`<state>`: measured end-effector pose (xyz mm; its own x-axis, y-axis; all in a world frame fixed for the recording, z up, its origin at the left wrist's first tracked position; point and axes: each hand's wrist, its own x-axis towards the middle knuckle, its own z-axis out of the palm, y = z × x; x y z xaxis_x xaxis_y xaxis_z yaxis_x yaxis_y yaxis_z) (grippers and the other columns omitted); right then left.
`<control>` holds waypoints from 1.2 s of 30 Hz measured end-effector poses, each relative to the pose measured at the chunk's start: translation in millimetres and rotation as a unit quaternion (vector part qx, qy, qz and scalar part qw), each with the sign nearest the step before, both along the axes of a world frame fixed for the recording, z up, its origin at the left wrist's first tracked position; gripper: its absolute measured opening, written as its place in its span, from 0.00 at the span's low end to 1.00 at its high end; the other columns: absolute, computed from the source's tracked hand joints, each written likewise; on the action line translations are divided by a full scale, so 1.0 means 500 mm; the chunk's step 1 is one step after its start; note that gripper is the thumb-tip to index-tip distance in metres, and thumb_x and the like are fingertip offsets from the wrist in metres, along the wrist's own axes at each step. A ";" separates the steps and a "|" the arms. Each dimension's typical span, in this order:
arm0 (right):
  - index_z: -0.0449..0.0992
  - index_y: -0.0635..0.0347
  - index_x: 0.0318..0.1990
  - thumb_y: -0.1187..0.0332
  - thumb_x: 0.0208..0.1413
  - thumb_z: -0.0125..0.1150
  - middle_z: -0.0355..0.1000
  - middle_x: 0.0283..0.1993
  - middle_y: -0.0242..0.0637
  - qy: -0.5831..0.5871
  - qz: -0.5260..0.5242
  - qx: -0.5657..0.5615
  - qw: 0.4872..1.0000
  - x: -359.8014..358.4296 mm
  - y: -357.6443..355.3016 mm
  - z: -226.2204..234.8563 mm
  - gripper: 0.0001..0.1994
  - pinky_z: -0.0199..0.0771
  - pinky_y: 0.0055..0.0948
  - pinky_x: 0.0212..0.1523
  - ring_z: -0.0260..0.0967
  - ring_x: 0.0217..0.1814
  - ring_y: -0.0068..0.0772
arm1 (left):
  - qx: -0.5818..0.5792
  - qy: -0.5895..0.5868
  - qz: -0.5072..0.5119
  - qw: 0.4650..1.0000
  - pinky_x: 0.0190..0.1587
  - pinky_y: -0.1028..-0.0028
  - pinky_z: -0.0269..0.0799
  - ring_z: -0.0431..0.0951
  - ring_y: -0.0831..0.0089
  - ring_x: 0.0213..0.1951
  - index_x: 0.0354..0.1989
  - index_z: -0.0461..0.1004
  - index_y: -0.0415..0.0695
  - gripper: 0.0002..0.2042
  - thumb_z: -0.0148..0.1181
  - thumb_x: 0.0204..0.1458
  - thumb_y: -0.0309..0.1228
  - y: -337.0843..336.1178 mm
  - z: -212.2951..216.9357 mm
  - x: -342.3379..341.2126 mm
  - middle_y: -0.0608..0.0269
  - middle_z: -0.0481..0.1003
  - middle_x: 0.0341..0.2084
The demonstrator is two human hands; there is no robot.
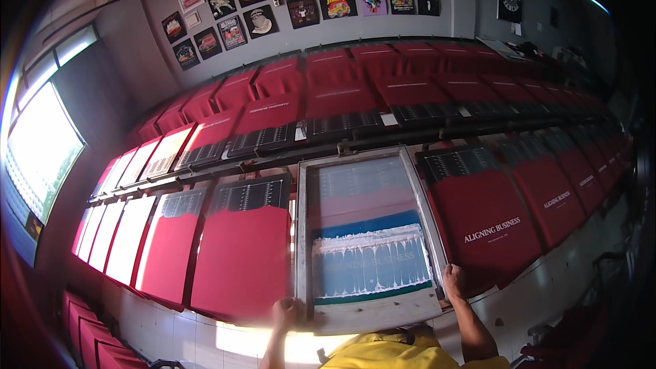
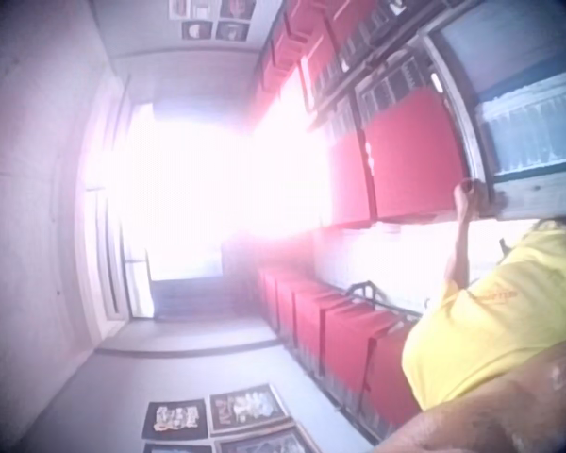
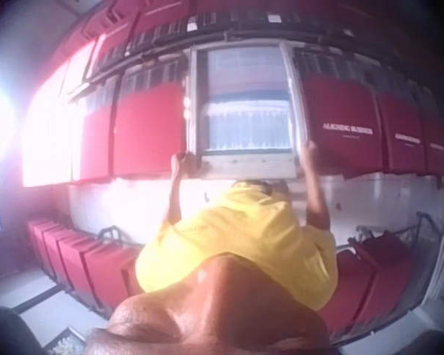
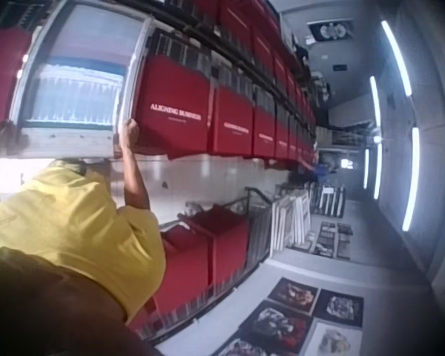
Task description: The person performs screen printing by applying paint to a screen with a squeegee, then aligns and presses the screen onto a series of red garments fixed to a multi-station printing table.
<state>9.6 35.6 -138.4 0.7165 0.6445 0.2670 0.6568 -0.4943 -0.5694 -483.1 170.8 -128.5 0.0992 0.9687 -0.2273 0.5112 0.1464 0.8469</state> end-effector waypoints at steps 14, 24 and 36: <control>0.74 0.65 0.54 0.60 0.53 0.65 0.72 0.55 0.45 -0.080 0.378 -0.042 0.921 -0.197 -0.069 0.206 0.24 0.69 0.43 0.57 0.68 0.57 0.49 | -0.056 -0.110 -0.130 0.984 0.36 0.70 0.76 0.82 0.70 0.36 0.39 0.81 0.41 0.09 0.56 0.60 0.31 -0.147 0.178 0.043 0.57 0.82 0.37; 0.73 0.58 0.51 0.73 0.44 0.61 0.71 0.46 0.36 -0.238 0.474 -0.133 0.837 -0.282 -0.015 0.225 0.22 0.69 0.41 0.50 0.68 0.50 0.40 | -0.273 -0.212 -0.320 0.882 0.36 0.74 0.72 0.75 0.75 0.35 0.56 0.73 0.40 0.24 0.42 0.68 0.48 -0.259 0.044 0.238 0.64 0.79 0.37; 0.74 0.58 0.45 0.75 0.40 0.65 0.73 0.46 0.33 -0.248 0.445 -0.066 0.858 -0.230 0.196 0.239 0.20 0.70 0.39 0.49 0.70 0.50 0.39 | -0.381 -0.427 -0.122 0.811 0.23 0.82 0.55 0.58 0.85 0.20 0.34 0.71 0.46 0.15 0.46 0.69 0.41 -0.289 -0.105 0.284 0.77 0.61 0.20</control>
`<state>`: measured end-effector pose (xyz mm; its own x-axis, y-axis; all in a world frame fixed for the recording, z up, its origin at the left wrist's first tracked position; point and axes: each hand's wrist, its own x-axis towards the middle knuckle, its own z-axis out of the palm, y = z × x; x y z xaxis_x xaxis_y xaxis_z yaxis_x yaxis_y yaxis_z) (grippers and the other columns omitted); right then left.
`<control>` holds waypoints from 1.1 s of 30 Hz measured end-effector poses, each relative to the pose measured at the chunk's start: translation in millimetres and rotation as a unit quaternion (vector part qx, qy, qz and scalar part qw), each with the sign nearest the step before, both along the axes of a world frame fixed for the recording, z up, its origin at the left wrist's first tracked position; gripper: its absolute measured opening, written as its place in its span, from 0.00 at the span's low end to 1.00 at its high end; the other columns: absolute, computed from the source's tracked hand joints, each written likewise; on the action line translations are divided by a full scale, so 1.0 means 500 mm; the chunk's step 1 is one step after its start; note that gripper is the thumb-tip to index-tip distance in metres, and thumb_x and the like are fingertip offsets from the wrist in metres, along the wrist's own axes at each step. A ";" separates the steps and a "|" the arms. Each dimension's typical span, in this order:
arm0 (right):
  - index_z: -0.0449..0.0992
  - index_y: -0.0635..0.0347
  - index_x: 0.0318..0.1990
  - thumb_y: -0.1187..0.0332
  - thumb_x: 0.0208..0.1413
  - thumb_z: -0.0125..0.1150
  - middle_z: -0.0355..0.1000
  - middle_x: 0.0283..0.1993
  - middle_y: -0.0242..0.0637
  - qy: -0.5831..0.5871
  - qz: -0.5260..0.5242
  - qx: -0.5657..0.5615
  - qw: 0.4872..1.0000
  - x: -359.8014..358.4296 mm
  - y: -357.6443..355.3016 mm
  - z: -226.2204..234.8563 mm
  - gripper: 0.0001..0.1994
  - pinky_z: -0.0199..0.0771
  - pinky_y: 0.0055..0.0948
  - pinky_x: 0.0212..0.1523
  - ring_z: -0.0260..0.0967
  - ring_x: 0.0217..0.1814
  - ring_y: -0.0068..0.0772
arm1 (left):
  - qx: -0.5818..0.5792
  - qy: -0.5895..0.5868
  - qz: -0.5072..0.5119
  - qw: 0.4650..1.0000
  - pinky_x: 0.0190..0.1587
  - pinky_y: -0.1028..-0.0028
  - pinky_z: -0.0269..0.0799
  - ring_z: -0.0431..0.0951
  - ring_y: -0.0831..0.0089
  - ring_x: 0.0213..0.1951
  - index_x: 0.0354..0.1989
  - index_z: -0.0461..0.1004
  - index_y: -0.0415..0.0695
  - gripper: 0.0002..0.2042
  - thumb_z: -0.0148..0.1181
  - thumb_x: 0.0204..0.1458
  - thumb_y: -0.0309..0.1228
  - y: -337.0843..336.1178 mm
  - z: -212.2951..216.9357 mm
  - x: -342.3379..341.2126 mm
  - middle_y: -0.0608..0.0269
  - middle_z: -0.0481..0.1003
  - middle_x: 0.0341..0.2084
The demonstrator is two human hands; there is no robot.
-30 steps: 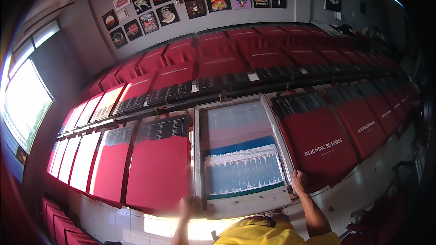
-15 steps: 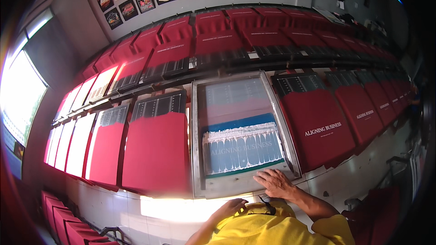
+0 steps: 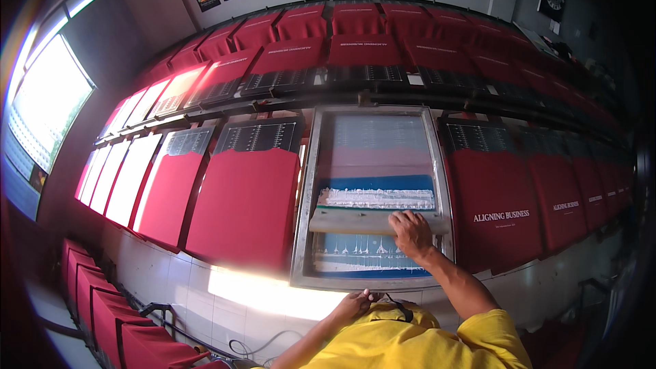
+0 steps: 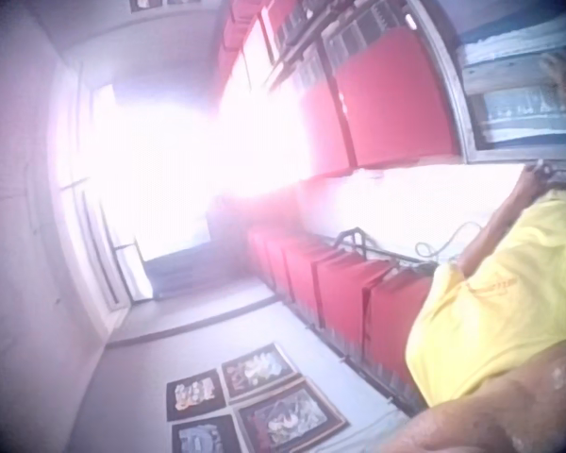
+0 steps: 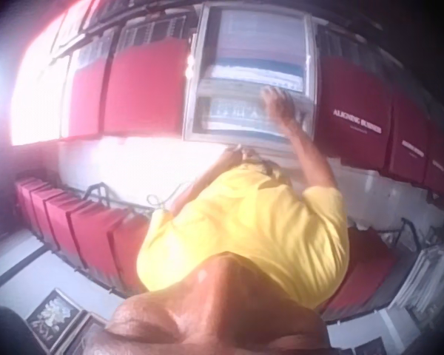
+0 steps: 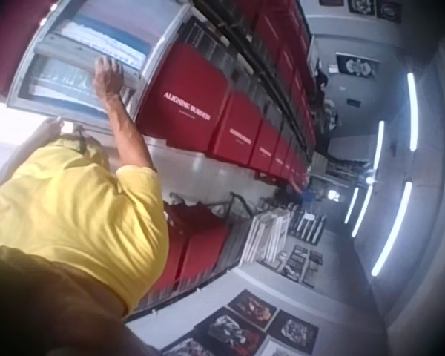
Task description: The person performs screen printing by applying paint to a screen with a squeegee, then aligns and presses the screen onto a series of red garments fixed to a multi-station printing table.
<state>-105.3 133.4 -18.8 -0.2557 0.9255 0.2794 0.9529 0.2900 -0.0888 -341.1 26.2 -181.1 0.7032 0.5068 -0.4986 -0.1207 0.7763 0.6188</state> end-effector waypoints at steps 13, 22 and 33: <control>0.80 0.60 0.33 0.67 0.39 0.68 0.77 0.31 0.45 0.044 0.001 -0.113 0.993 0.046 0.152 0.018 0.11 0.77 0.43 0.42 0.77 0.37 0.49 | -0.205 -0.009 0.037 0.978 0.20 0.82 0.52 0.60 0.86 0.18 0.37 0.69 0.46 0.14 0.44 0.69 0.42 0.021 0.102 -0.010 0.78 0.62 0.18; 0.81 0.59 0.42 0.61 0.38 0.65 0.79 0.39 0.51 0.070 0.000 -0.297 0.952 0.030 0.087 0.085 0.21 0.77 0.42 0.47 0.77 0.43 0.51 | -0.051 -0.020 -0.026 0.998 0.19 0.81 0.47 0.53 0.83 0.16 0.35 0.66 0.47 0.14 0.38 0.71 0.39 0.036 0.098 -0.012 0.76 0.57 0.16; 0.73 0.59 0.37 0.72 0.44 0.59 0.71 0.38 0.37 -0.003 -0.012 -0.059 0.998 -0.066 -0.167 -0.030 0.11 0.74 0.41 0.41 0.72 0.42 0.43 | -0.080 0.023 -0.035 0.996 0.20 0.81 0.55 0.60 0.80 0.17 0.42 0.71 0.42 0.17 0.41 0.70 0.43 0.031 0.152 -0.026 0.74 0.62 0.16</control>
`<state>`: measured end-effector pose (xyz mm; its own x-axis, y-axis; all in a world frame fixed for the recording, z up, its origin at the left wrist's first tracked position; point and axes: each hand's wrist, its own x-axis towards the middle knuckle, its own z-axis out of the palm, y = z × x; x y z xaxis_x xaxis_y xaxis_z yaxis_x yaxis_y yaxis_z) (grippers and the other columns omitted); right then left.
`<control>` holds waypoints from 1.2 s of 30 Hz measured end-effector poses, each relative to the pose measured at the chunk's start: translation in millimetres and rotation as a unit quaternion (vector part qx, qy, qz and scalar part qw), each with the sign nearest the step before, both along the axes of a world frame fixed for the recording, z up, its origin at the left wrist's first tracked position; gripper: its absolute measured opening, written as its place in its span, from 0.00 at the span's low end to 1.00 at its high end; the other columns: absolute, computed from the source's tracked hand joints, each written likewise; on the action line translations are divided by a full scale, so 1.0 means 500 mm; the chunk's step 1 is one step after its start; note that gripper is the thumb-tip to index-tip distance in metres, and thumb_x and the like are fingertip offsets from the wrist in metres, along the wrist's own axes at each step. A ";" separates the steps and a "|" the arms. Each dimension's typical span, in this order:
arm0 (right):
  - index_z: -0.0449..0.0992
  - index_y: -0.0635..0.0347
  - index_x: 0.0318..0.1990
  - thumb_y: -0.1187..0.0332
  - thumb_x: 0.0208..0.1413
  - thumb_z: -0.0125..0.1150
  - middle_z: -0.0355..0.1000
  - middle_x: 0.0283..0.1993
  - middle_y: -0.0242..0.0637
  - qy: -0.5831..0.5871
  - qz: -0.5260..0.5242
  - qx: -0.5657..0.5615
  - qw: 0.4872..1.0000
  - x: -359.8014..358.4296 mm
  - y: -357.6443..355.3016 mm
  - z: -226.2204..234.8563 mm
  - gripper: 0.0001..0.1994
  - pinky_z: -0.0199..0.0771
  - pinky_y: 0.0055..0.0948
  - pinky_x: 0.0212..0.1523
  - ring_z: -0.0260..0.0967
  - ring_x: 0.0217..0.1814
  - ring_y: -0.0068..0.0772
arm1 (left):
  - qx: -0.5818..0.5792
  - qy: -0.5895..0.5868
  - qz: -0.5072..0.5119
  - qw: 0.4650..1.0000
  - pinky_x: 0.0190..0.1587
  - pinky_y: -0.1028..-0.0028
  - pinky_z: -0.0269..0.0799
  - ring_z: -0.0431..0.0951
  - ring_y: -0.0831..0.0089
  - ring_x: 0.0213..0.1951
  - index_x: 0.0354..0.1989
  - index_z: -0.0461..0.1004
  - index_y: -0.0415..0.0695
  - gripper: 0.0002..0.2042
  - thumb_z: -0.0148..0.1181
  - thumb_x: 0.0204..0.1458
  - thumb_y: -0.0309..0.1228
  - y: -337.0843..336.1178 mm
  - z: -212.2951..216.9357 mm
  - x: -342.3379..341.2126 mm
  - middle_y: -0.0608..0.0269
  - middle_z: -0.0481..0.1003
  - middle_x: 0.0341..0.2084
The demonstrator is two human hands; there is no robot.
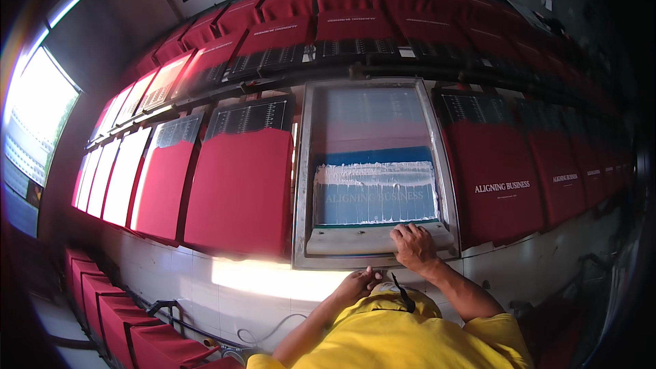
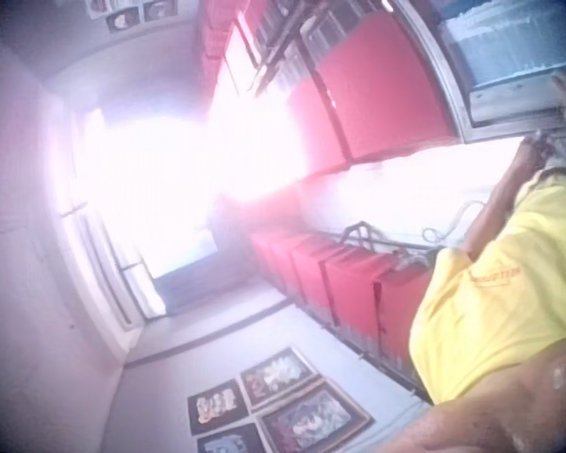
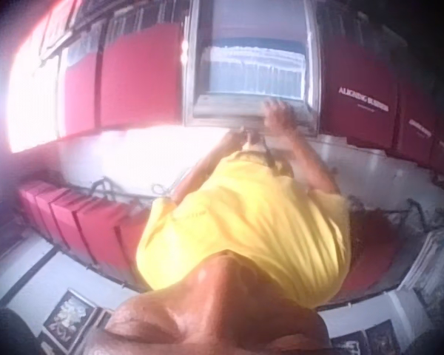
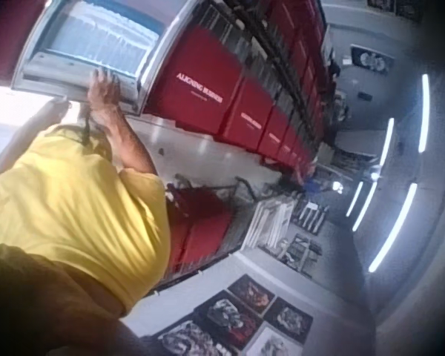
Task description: The person performs screen printing by applying paint to a screen with a squeegee, then aligns and presses the screen onto a series of red garments fixed to a multi-station printing table.
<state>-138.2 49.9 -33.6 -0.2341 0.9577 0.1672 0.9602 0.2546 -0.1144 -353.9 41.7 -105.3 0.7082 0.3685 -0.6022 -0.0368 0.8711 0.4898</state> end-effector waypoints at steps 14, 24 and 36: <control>0.75 0.60 0.43 0.78 0.43 0.59 0.72 0.43 0.39 -0.031 -0.033 0.012 0.999 0.128 -0.048 0.026 0.15 0.74 0.43 0.47 0.71 0.49 0.44 | 0.769 0.379 -0.135 0.497 0.49 0.60 0.72 0.73 0.52 0.52 0.32 0.75 0.38 0.09 0.57 0.39 0.22 0.208 0.071 -0.140 0.49 0.74 0.43; 0.71 0.61 0.32 0.78 0.38 0.60 0.73 0.35 0.43 0.008 -0.057 -0.009 0.998 0.125 -0.030 0.074 0.10 0.77 0.43 0.42 0.74 0.42 0.47 | 0.748 0.389 -0.114 0.525 0.40 0.61 0.78 0.79 0.55 0.42 0.34 0.76 0.40 0.10 0.56 0.41 0.21 0.229 0.113 -0.142 0.54 0.77 0.38; 0.76 0.64 0.36 0.76 0.45 0.56 0.74 0.38 0.41 0.001 -0.054 0.061 0.997 0.137 0.009 0.001 0.09 0.77 0.38 0.44 0.74 0.45 0.42 | 0.822 0.367 -0.103 0.423 0.48 0.64 0.79 0.77 0.61 0.55 0.47 0.75 0.38 0.25 0.63 0.33 0.21 0.269 0.012 -0.146 0.54 0.76 0.52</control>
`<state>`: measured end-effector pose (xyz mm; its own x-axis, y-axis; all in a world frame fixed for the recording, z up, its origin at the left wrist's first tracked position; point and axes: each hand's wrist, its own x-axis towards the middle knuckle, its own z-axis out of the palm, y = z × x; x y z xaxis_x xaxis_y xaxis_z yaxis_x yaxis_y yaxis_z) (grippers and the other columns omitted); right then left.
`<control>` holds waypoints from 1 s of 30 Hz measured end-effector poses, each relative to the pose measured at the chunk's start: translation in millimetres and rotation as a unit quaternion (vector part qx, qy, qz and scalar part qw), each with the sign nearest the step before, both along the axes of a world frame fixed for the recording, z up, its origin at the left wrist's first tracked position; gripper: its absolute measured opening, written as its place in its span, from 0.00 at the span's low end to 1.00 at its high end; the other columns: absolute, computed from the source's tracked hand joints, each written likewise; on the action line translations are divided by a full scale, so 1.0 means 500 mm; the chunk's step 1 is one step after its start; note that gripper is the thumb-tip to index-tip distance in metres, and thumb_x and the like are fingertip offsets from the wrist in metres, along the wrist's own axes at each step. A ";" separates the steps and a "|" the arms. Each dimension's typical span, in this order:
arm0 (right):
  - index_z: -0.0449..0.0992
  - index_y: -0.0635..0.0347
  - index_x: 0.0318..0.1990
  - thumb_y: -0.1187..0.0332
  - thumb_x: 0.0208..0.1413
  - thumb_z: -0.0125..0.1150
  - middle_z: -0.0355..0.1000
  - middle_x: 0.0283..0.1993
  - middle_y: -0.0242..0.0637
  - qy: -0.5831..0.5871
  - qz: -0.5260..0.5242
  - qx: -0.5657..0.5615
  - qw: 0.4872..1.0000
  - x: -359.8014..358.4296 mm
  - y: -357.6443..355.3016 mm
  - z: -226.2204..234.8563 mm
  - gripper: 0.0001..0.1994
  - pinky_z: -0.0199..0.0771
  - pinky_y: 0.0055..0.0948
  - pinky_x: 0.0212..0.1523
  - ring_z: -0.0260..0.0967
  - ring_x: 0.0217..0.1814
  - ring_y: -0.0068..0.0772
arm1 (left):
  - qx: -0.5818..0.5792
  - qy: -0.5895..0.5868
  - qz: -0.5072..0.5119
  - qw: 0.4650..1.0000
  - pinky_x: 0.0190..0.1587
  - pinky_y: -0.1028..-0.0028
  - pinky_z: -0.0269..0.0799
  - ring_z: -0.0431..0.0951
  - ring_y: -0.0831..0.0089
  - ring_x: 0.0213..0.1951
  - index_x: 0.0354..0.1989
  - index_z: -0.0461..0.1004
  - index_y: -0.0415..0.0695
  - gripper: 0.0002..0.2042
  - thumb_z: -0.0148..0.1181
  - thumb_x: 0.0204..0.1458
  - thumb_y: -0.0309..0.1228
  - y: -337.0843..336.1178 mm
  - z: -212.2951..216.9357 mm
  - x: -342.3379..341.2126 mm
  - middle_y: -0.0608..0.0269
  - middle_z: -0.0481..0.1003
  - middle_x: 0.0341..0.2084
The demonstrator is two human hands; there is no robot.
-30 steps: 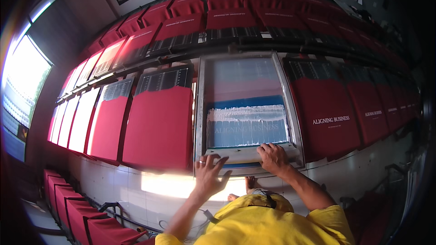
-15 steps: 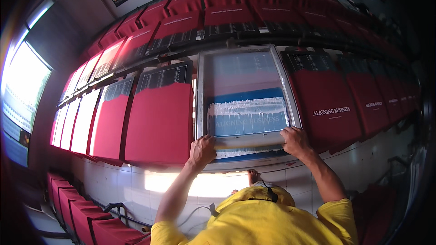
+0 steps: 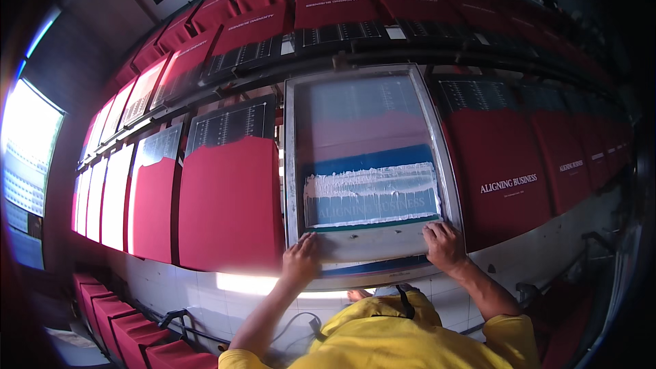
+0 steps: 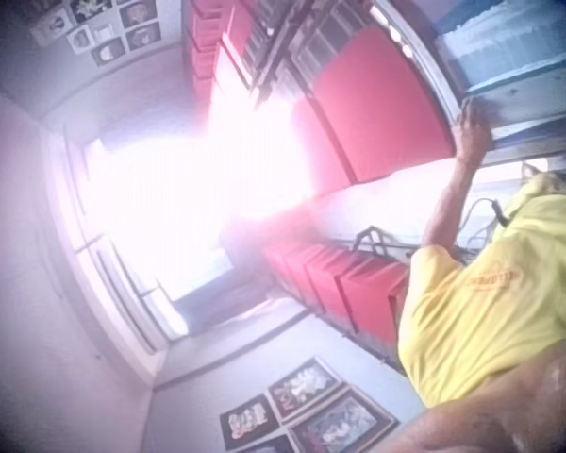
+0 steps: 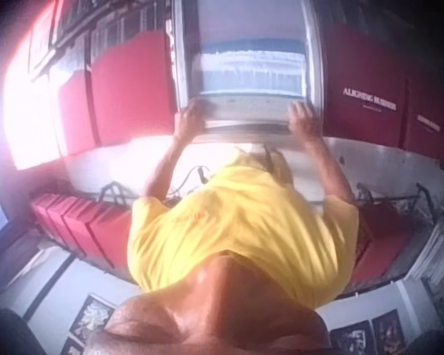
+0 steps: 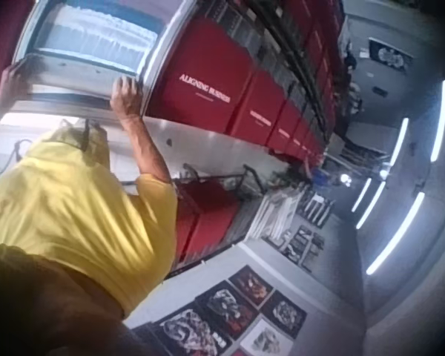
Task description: The person performs screen printing by applying paint to a screen with a squeegee, then aligns and presses the screen onto a series of red garments fixed to a multi-station printing table.
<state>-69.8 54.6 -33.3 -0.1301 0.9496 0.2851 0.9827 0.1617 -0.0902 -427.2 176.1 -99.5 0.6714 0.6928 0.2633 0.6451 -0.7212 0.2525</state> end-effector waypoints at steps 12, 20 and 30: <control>0.75 0.60 0.30 0.79 0.42 0.58 0.75 0.35 0.41 -0.007 -0.009 -0.051 0.999 0.081 0.226 0.032 0.06 0.77 0.41 0.42 0.75 0.40 0.46 | -0.084 0.075 0.030 0.993 0.34 0.59 0.80 0.82 0.54 0.37 0.36 0.76 0.42 0.10 0.60 0.42 0.22 0.245 0.117 0.089 0.55 0.78 0.36; 0.73 0.60 0.34 0.77 0.42 0.58 0.72 0.36 0.37 0.025 -0.001 -0.023 0.999 -0.004 -0.041 0.032 0.08 0.75 0.39 0.45 0.73 0.44 0.42 | -0.051 -0.005 0.000 0.999 0.48 0.65 0.79 0.78 0.60 0.52 0.46 0.76 0.39 0.22 0.62 0.36 0.21 -0.032 0.056 -0.010 0.54 0.76 0.49; 0.75 0.62 0.33 0.74 0.46 0.56 0.73 0.36 0.40 -0.007 -0.013 0.005 1.000 0.003 0.018 0.000 0.06 0.77 0.37 0.42 0.73 0.43 0.42 | 0.020 -0.022 -0.016 0.999 0.46 0.64 0.80 0.80 0.58 0.51 0.46 0.76 0.37 0.25 0.65 0.32 0.21 0.029 -0.002 0.003 0.52 0.77 0.49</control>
